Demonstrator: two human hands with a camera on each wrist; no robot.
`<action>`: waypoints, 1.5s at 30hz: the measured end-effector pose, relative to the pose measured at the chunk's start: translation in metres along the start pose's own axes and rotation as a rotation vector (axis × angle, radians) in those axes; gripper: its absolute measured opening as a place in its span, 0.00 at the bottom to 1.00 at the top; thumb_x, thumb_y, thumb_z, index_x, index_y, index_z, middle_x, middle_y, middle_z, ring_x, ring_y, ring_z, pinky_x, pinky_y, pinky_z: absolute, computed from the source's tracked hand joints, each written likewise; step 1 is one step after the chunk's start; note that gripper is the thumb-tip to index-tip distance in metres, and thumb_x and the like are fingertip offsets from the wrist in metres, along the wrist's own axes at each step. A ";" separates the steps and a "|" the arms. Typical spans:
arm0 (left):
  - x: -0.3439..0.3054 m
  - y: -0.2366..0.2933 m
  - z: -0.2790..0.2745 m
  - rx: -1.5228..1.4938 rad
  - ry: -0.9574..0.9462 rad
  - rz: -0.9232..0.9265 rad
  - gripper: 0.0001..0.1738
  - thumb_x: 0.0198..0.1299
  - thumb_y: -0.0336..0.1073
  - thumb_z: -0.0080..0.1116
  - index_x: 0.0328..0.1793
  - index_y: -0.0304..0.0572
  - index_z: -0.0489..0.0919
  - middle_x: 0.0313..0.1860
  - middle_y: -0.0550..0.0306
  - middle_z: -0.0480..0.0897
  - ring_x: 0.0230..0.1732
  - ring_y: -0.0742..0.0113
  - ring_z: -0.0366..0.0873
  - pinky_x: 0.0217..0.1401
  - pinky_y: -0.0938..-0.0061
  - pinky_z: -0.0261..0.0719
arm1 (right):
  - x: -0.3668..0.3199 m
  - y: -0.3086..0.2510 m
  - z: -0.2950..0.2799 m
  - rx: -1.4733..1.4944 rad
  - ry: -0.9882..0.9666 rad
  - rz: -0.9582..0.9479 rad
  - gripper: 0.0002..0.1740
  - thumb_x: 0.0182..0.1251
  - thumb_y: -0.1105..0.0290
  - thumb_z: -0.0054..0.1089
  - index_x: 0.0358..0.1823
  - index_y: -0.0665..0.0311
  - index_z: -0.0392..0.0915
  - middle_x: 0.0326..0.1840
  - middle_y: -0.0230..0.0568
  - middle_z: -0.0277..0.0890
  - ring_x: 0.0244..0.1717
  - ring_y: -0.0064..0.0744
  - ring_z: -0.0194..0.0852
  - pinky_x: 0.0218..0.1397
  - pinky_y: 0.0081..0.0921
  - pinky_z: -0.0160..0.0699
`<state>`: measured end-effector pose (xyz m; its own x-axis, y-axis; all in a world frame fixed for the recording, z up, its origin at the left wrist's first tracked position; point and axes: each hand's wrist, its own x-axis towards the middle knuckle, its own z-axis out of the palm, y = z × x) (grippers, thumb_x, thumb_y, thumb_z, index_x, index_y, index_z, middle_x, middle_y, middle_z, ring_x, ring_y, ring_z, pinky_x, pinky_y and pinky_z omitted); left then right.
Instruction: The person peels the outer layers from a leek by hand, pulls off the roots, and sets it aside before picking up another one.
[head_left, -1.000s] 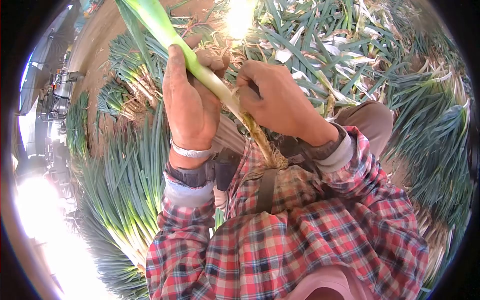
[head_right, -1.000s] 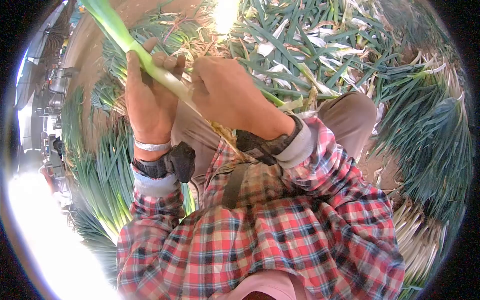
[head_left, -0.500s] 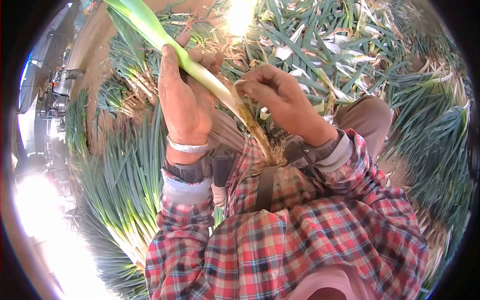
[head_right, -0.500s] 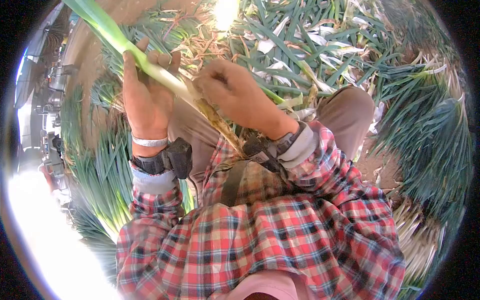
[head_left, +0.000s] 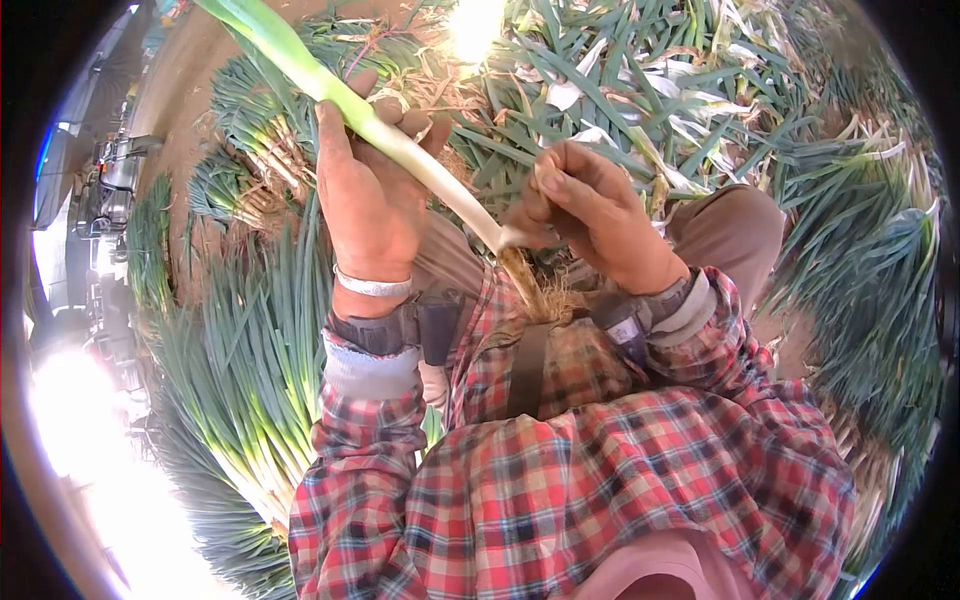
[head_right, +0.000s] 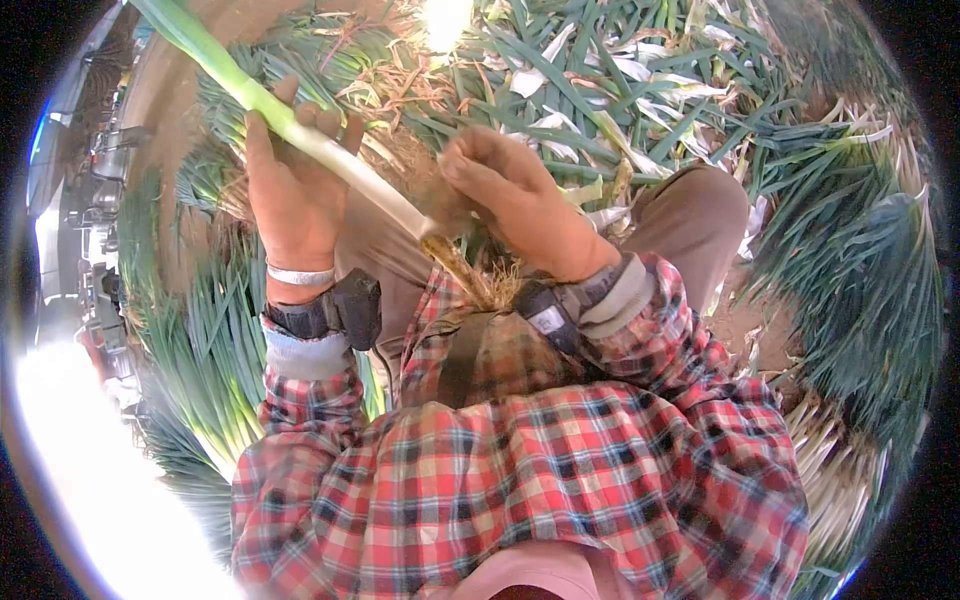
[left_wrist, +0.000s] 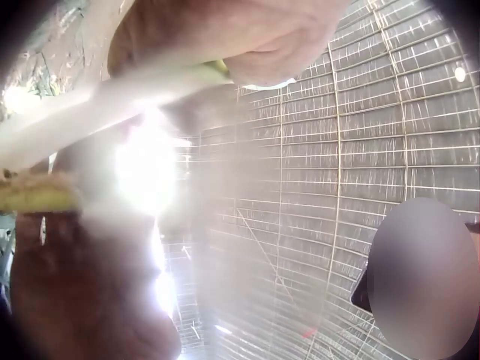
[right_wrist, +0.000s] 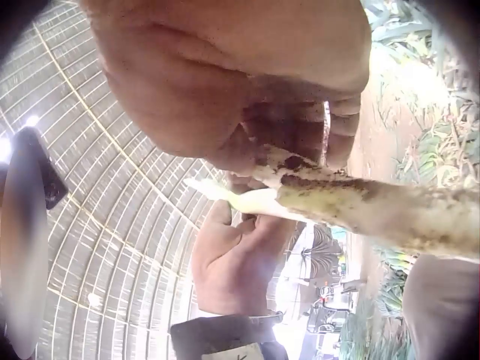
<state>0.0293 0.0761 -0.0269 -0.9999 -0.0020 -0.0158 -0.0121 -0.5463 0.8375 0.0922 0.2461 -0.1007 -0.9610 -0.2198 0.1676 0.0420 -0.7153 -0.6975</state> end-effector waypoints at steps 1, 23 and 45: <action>-0.001 -0.001 -0.003 -0.021 -0.008 -0.021 0.22 0.76 0.45 0.35 0.61 0.35 0.69 0.32 0.62 0.70 0.33 0.70 0.67 0.44 0.69 0.73 | -0.011 -0.002 -0.007 -0.102 0.019 0.128 0.08 0.74 0.70 0.50 0.38 0.67 0.69 0.33 0.34 0.74 0.34 0.23 0.71 0.40 0.24 0.73; 0.099 0.154 -0.123 0.423 0.449 0.608 0.14 0.72 0.40 0.37 0.43 0.39 0.72 0.35 0.57 0.74 0.33 0.65 0.73 0.35 0.73 0.76 | -0.088 -0.052 -0.092 -1.944 -0.156 0.310 0.17 0.61 0.62 0.59 0.47 0.63 0.75 0.43 0.47 0.73 0.44 0.51 0.74 0.43 0.42 0.72; 0.032 0.084 -0.024 -0.089 -0.279 0.410 0.22 0.75 0.48 0.40 0.61 0.37 0.69 0.33 0.61 0.70 0.25 0.74 0.60 0.27 0.77 0.60 | -0.003 0.014 0.040 -0.773 0.074 -0.065 0.12 0.59 0.72 0.67 0.42 0.71 0.78 0.39 0.42 0.77 0.36 0.28 0.74 0.40 0.26 0.75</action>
<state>-0.0036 0.0101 0.0299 -0.8868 -0.0138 0.4619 0.3712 -0.6165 0.6943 0.1063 0.2103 -0.0835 -0.9719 -0.1290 0.1966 -0.1912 -0.0535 -0.9801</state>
